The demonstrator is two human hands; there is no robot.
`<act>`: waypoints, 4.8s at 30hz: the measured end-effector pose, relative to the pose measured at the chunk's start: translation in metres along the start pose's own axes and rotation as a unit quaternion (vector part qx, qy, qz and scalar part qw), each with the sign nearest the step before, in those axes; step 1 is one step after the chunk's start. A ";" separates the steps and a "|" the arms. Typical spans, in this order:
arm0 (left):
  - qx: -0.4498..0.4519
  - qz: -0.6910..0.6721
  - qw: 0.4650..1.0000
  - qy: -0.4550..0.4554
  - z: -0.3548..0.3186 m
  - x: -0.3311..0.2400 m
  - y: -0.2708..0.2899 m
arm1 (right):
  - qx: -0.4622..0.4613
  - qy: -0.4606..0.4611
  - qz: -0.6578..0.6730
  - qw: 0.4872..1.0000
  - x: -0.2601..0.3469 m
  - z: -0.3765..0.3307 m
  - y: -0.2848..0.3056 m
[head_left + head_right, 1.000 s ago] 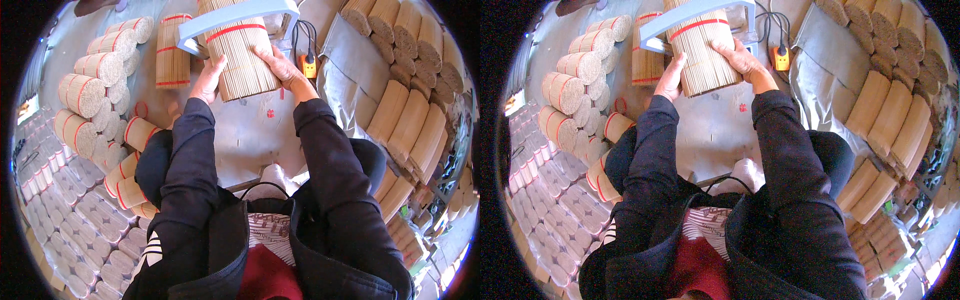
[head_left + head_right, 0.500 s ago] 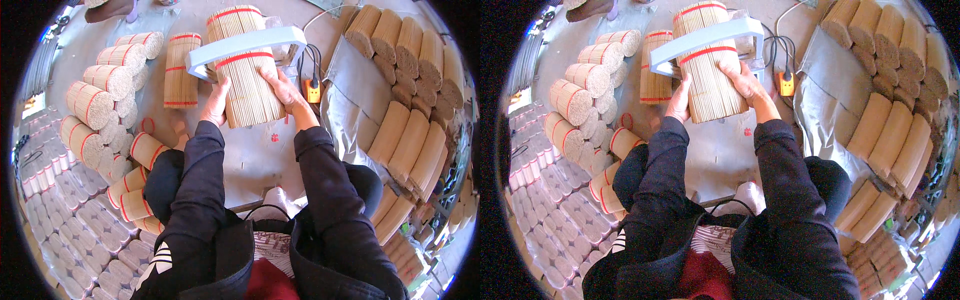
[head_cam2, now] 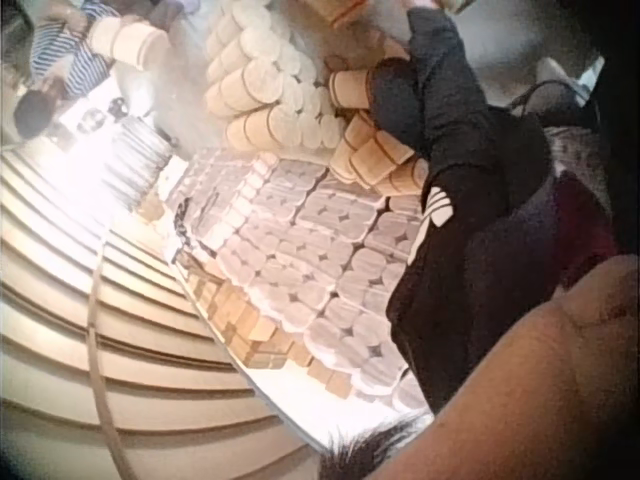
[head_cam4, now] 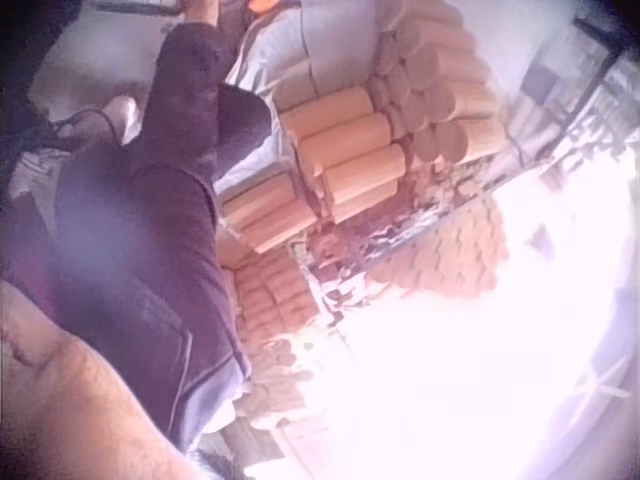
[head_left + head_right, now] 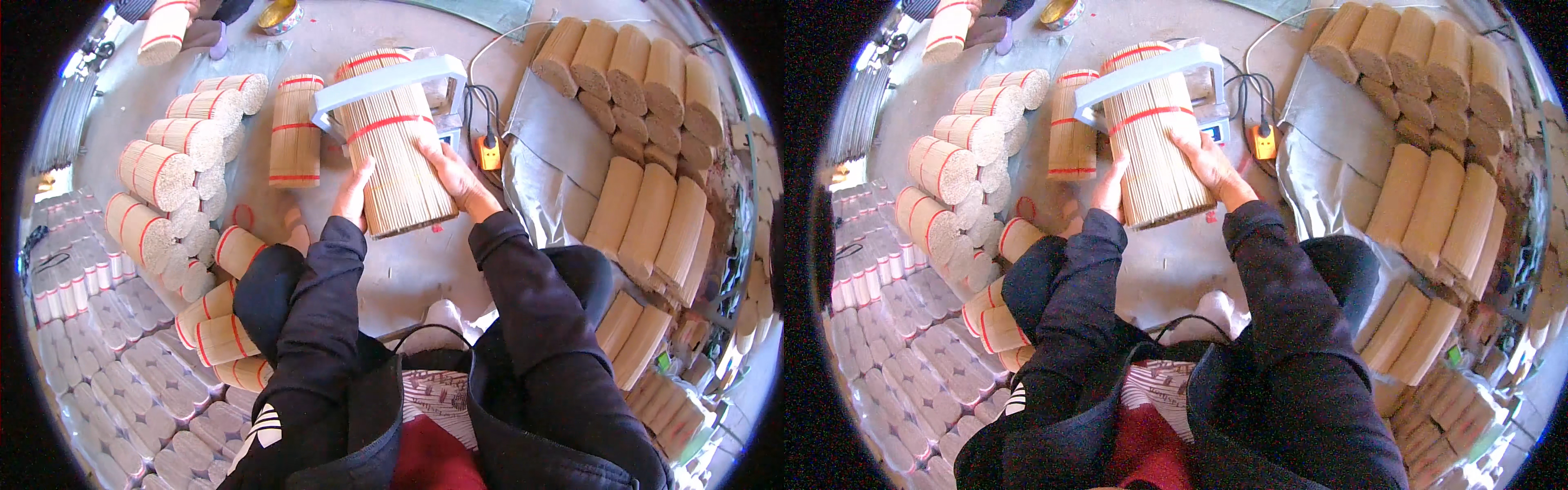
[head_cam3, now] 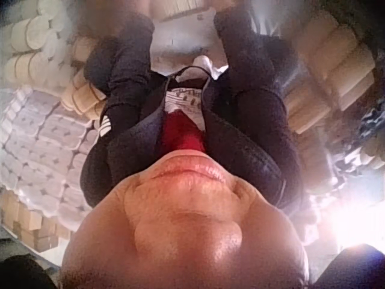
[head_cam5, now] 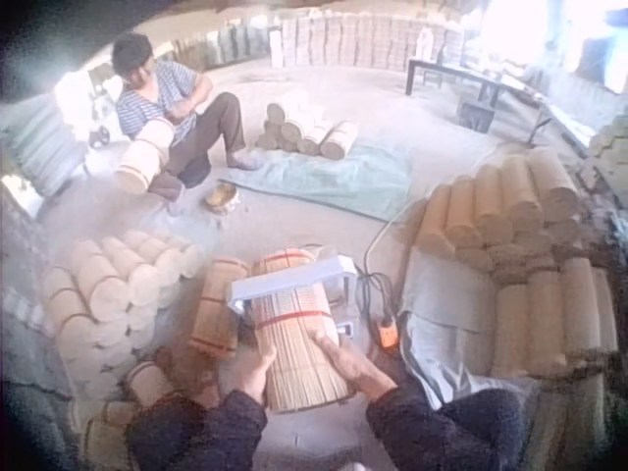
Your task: The person binds bundles of sticks with red tape using a taping machine. The person then adjusts and threads tape inside the machine before taping another bundle of sticks.
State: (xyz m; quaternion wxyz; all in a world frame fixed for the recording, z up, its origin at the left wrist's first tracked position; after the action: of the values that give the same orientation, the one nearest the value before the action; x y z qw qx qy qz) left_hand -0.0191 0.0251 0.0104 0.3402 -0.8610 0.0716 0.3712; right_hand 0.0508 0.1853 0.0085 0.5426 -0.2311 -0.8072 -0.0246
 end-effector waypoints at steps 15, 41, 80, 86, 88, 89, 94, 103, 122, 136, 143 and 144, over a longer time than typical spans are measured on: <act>0.195 0.133 0.971 -0.039 -0.181 -0.043 -0.068 | -0.044 0.126 -0.020 0.991 0.061 -0.233 -0.053; 0.374 -0.126 0.881 -0.263 -0.237 -0.087 -0.192 | 0.141 0.405 0.250 0.868 0.199 -0.270 -0.089; 0.021 0.089 0.995 -0.035 -0.059 -0.014 -0.023 | 0.058 0.016 0.045 0.997 0.026 -0.106 -0.026; 0.015 0.063 0.998 -0.007 -0.047 0.002 -0.017 | 0.043 0.004 0.052 0.998 0.011 -0.093 -0.019; 0.006 0.060 0.998 0.008 -0.039 0.008 -0.013 | 0.017 -0.004 0.032 0.999 0.008 -0.086 -0.013; -0.007 0.055 0.998 0.020 -0.035 0.010 -0.009 | 0.012 -0.003 0.036 0.999 0.006 -0.081 -0.012; -0.016 0.028 0.999 0.030 -0.014 0.019 -0.001 | 0.000 -0.025 0.031 0.999 -0.013 -0.056 -0.002; -0.020 0.066 0.997 0.021 0.016 0.005 0.002 | -0.004 -0.027 0.072 0.997 -0.017 -0.021 -0.003; -0.030 0.059 0.997 0.029 0.042 0.016 0.021 | -0.023 -0.061 0.051 0.997 -0.032 -0.004 0.004; 0.016 -0.025 0.998 0.051 -0.028 0.077 0.035 | 0.084 -0.083 0.005 0.993 -0.054 -0.054 0.001; -0.056 -0.117 0.978 0.161 -0.055 0.145 0.068 | 0.127 -0.170 -0.008 0.977 -0.145 -0.047 0.002; -0.066 -0.112 0.978 0.163 -0.055 0.152 0.073 | 0.146 -0.182 -0.006 0.972 -0.154 -0.045 0.000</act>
State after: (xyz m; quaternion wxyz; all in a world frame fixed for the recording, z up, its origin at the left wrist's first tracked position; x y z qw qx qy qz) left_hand 0.0944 -0.0454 -0.1057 0.3058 -0.9331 0.0049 0.1894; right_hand 0.1361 0.1185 -0.1099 0.4148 -0.1448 -0.8885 0.1329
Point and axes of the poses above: each hand's wrist, its own z-axis towards the middle knuckle, its own y-axis out of the back of the hand, x = y × z, the point moved 6 cm from there along z, towards the middle knuckle, and after that the axes turned 5 degrees about x, right-handed, at the moved point
